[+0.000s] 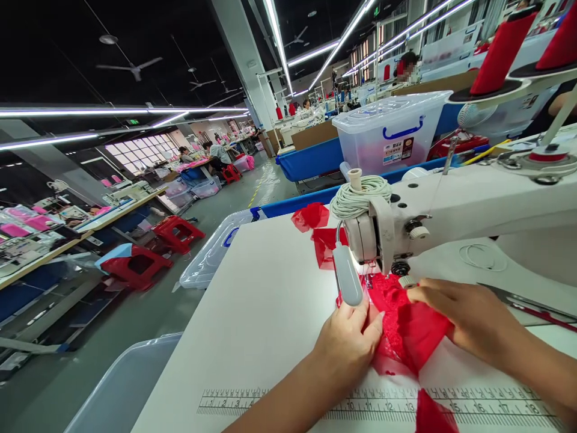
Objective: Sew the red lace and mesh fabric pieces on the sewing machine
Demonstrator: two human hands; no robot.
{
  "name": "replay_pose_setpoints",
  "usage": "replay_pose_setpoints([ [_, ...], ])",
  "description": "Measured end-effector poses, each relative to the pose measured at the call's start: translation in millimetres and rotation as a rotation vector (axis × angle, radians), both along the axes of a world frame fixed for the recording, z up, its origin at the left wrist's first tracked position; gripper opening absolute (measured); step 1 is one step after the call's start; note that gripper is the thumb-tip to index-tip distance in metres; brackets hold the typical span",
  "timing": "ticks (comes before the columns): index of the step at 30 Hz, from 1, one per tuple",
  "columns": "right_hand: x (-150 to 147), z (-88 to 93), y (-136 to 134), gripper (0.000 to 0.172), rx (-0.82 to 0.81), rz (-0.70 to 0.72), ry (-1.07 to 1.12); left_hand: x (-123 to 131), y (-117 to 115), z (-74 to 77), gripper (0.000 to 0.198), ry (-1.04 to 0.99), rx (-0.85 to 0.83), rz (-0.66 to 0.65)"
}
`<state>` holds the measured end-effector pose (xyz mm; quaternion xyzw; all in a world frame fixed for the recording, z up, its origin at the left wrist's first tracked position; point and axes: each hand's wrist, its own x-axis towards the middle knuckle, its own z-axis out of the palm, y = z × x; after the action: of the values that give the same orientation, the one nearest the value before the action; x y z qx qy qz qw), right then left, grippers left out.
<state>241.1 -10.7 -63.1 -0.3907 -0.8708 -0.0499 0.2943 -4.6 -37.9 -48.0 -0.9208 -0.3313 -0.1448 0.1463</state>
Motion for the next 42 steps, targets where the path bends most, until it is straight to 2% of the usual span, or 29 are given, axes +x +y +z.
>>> replay_pose_setpoints([
  [2,-2.8,2.6,-0.3,0.064,0.065,0.111,-0.064,0.5,-0.1,-1.4,0.028,-0.015,0.041,0.005],
  [3,-4.2,4.1,-0.5,0.065,0.085,0.153,-0.095,0.6,-0.2,-2.0,0.030,-0.023,0.056,0.009],
  [5,-6.4,6.2,-0.9,0.053,0.083,0.172,-0.134,0.1,-0.3,-2.9,0.031,-0.025,0.061,0.009],
  [7,-7.3,5.7,-0.8,0.038,0.058,0.140,-0.152,-1.1,-0.2,-3.6,0.031,-0.017,0.053,0.000],
  [9,-7.0,2.6,0.0,0.033,0.046,0.100,-0.152,-2.5,-0.1,-4.0,0.032,-0.005,0.047,-0.016],
  [13,-6.5,-3.1,2.1,0.035,0.055,0.048,-0.153,-3.9,0.3,-3.6,0.032,0.003,0.050,-0.022],
  [19,-9.2,0.6,1.3,0.033,0.070,0.037,-0.141,-2.4,0.3,-2.0,0.031,-0.047,0.123,-0.045],
  [25,-10.4,-1.0,0.7,0.032,0.080,0.032,-0.131,-4.1,0.9,0.9,0.028,-0.017,0.108,-0.048],
  [37,-10.3,-5.1,2.9,0.032,-0.008,-0.012,-0.129,-4.4,4.9,-1.5,0.029,-0.005,0.146,-0.070],
  [42,-12.8,6.0,1.1,0.029,0.041,0.013,-0.089,-1.6,5.3,0.4,0.031,-0.019,0.157,-0.057],
])
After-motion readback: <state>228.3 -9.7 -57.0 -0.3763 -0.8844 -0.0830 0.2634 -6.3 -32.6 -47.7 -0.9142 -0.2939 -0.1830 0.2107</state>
